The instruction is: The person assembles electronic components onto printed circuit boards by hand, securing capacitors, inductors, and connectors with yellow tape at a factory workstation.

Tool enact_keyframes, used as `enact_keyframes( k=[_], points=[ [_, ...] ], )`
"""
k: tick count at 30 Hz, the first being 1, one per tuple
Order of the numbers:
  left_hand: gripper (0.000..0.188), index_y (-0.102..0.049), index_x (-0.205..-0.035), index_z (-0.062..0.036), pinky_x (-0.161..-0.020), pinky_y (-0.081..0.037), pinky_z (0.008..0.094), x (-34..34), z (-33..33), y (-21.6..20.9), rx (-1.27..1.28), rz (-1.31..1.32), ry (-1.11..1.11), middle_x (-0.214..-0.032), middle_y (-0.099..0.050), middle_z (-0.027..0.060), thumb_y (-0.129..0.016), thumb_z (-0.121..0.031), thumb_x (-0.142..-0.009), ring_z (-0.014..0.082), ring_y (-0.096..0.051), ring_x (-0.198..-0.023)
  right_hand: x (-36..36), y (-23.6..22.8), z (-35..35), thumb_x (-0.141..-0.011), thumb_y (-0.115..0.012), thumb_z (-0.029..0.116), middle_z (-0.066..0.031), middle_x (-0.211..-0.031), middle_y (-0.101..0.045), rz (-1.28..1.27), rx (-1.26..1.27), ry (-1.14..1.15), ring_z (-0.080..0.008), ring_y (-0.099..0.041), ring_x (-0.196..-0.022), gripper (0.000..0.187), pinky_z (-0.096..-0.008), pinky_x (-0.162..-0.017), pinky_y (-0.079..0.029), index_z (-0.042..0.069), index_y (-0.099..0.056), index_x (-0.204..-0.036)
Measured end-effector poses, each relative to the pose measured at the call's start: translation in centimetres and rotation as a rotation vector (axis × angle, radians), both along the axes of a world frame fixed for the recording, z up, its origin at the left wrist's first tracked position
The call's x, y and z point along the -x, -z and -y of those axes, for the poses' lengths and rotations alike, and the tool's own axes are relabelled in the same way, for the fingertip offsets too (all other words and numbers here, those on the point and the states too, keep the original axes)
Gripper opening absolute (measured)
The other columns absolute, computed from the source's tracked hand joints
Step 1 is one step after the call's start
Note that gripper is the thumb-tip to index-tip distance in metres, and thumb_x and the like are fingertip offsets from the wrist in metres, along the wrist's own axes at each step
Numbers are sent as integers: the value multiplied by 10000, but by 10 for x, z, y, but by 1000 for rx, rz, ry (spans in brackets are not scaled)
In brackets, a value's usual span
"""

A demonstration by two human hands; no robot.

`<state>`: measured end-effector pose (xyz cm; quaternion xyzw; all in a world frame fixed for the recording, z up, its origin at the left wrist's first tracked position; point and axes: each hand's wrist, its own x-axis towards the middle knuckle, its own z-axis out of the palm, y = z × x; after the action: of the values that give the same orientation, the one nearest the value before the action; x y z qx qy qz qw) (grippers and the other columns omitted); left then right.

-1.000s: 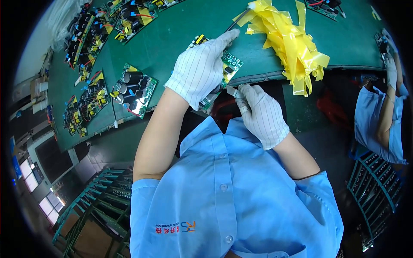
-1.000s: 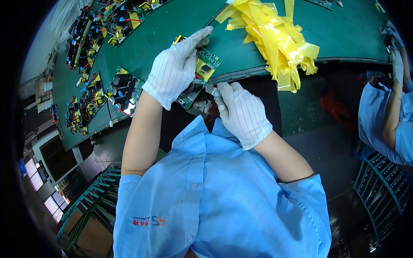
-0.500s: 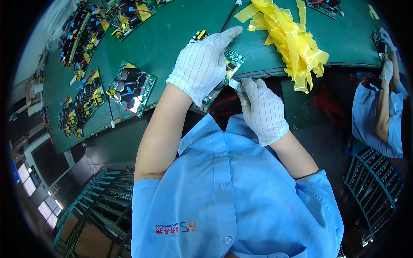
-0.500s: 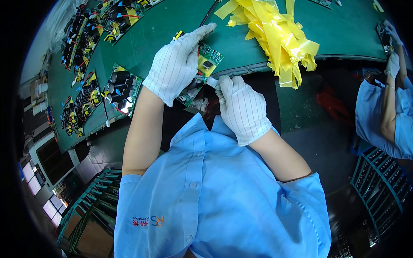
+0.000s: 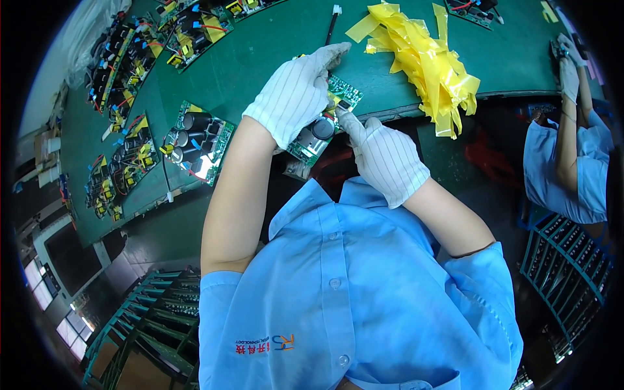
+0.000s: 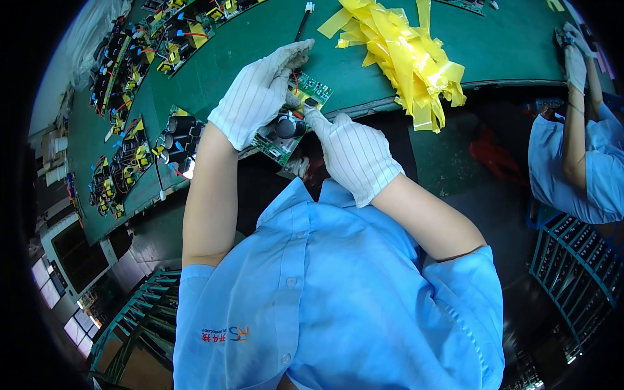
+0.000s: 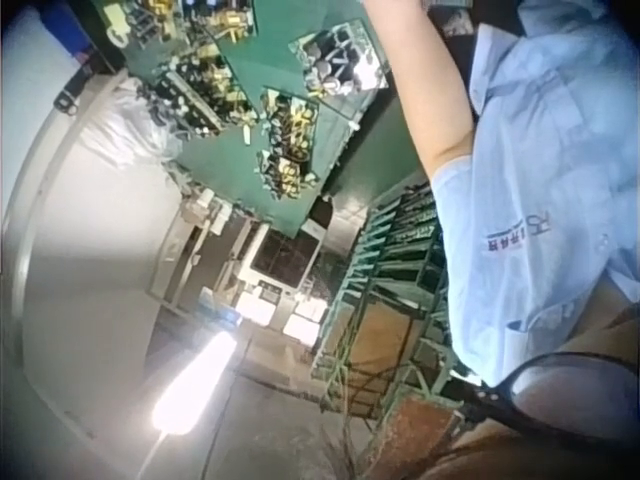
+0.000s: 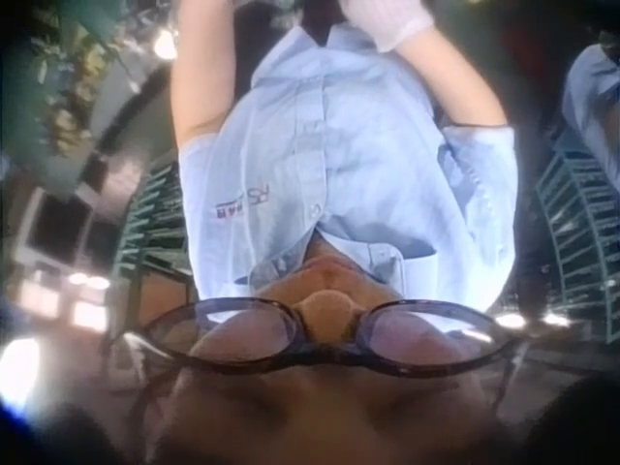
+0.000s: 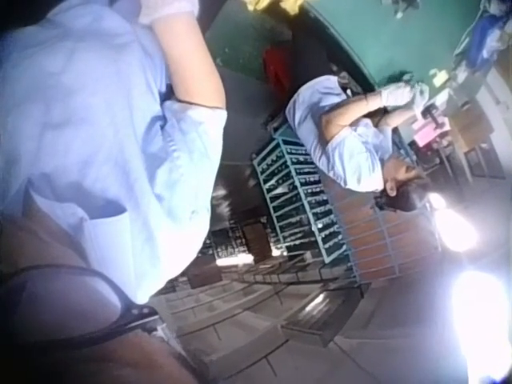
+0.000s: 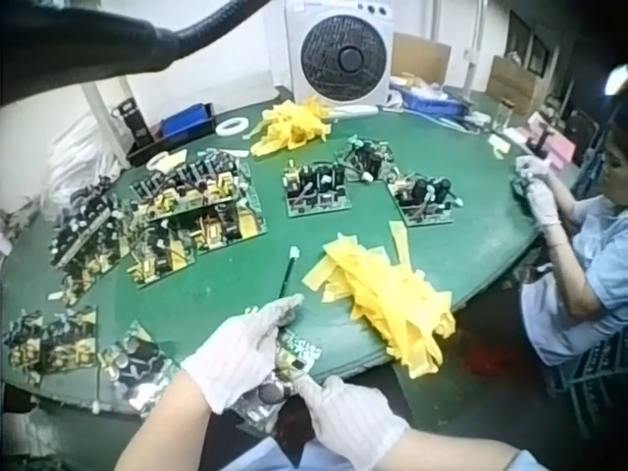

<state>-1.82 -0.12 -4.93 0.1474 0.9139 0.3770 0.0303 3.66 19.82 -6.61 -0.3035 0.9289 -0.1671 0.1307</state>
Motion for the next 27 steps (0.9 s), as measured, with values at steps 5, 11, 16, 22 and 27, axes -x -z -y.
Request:
enact_keyframes(
  k=[5,11,16,22,27],
  points=[
    [497,-522,-1379,-55,-914,-572,359,3,-1,-4,-164,204,-69,-1326,-604,197,-359,60,-925,295,-621,-1211,0,11,3,-878,-566,112,-177,-831,-643,-38,156,46,-326,-663,-705,488,-416,-611,-548,80,-538,-1364],
    [532,-543,-1359,-46,-811,-571,338,-9,-10,-4,-79,-96,-222,-1209,-664,197,-391,95,-869,287,-704,-992,-5,18,6,-921,-537,81,-190,-819,-637,-44,416,110,-351,-638,-733,410,-448,-629,-516,37,-555,-1328],
    [604,-549,-1368,-75,-985,-491,404,-9,-16,7,61,-448,-241,-1282,-622,180,-453,120,-804,330,-624,-1109,-6,12,8,-905,-552,75,-202,-830,-641,-37,342,140,-362,-637,-740,392,-450,-623,-519,23,-572,-1293],
    [673,-526,-1387,-86,-1089,-396,457,-9,-21,9,168,-525,-288,-1366,-548,190,-472,135,-754,370,-510,-1270,5,-6,24,-898,-521,117,-179,-759,-647,-197,314,86,-319,-662,-680,384,-418,-605,-548,12,-592,-1260],
    [670,-483,-1413,-64,-1095,-385,468,-10,-17,14,146,-561,-322,-1353,-535,209,-524,89,-762,384,-497,-1268,9,-22,16,-899,-509,114,-180,-782,-666,-81,204,31,-317,-680,-702,400,-421,-603,-552,1,-578,-1276]
  ],
)
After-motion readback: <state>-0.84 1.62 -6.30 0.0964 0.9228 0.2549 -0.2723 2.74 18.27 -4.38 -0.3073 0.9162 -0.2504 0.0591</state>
